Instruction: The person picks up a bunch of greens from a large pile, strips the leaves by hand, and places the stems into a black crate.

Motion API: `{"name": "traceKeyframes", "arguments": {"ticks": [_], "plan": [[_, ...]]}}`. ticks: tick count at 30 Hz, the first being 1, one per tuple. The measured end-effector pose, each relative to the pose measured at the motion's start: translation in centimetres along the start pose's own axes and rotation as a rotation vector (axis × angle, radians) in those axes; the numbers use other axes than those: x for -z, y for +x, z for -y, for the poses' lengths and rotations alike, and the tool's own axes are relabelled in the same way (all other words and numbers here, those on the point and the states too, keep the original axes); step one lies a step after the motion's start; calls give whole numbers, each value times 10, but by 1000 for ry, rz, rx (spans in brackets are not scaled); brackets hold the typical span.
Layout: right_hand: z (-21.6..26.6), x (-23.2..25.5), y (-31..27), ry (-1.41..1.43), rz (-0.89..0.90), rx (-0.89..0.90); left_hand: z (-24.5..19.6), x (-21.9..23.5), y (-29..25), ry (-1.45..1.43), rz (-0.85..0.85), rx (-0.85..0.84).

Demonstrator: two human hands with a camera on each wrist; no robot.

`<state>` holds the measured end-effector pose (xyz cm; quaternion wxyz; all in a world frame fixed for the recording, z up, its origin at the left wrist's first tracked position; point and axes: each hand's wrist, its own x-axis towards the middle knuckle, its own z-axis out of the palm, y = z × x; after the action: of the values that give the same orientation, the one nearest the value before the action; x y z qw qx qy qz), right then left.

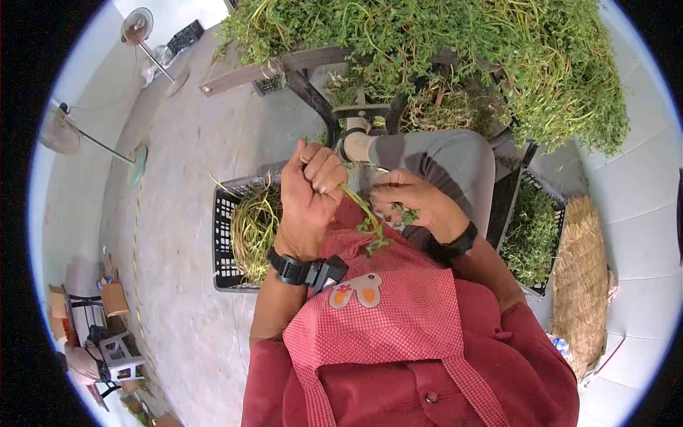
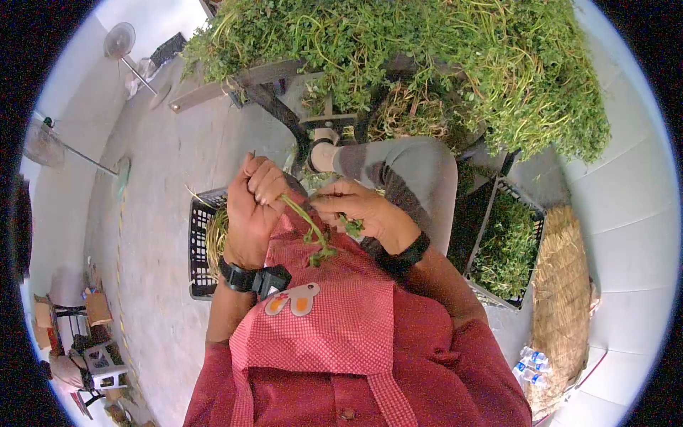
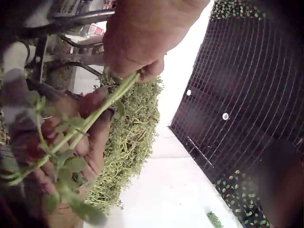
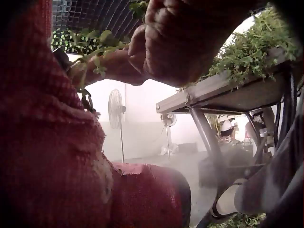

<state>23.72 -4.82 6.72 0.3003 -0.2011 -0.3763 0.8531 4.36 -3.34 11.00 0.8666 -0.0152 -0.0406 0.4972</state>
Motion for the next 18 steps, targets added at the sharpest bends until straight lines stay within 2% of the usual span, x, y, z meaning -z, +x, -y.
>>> {"name": "traceKeyframes", "arguments": {"ticks": [1, 3, 7, 9, 10, 13, 15, 16, 18], "plan": [[0, -6, 1, 5, -1, -4, 0, 1, 0, -3, -6, -2], [1, -16, 3, -219, -166, -19, 0, 1, 1, -12, -15, -4], [2, -17, 4, -261, -176, -72, -1, 1, 0, 0, -39, -23], [-2, -13, 3, -73, -110, 6, 0, 5, 0, 61, -73, -102], [-1, -14, 4, -77, -107, 9, -2, 6, 1, 64, -68, -103], [0, -21, 4, -225, -202, -9, -3, 10, 0, 49, -59, -89], [2, -26, 6, -298, -278, -28, 1, 9, 2, 157, -131, -201], [0, -25, 9, -294, -279, -33, 13, -3, 3, 154, -137, -201], [-5, -22, 13, -111, -334, 59, 38, -24, 5, 315, -564, -401]]}}
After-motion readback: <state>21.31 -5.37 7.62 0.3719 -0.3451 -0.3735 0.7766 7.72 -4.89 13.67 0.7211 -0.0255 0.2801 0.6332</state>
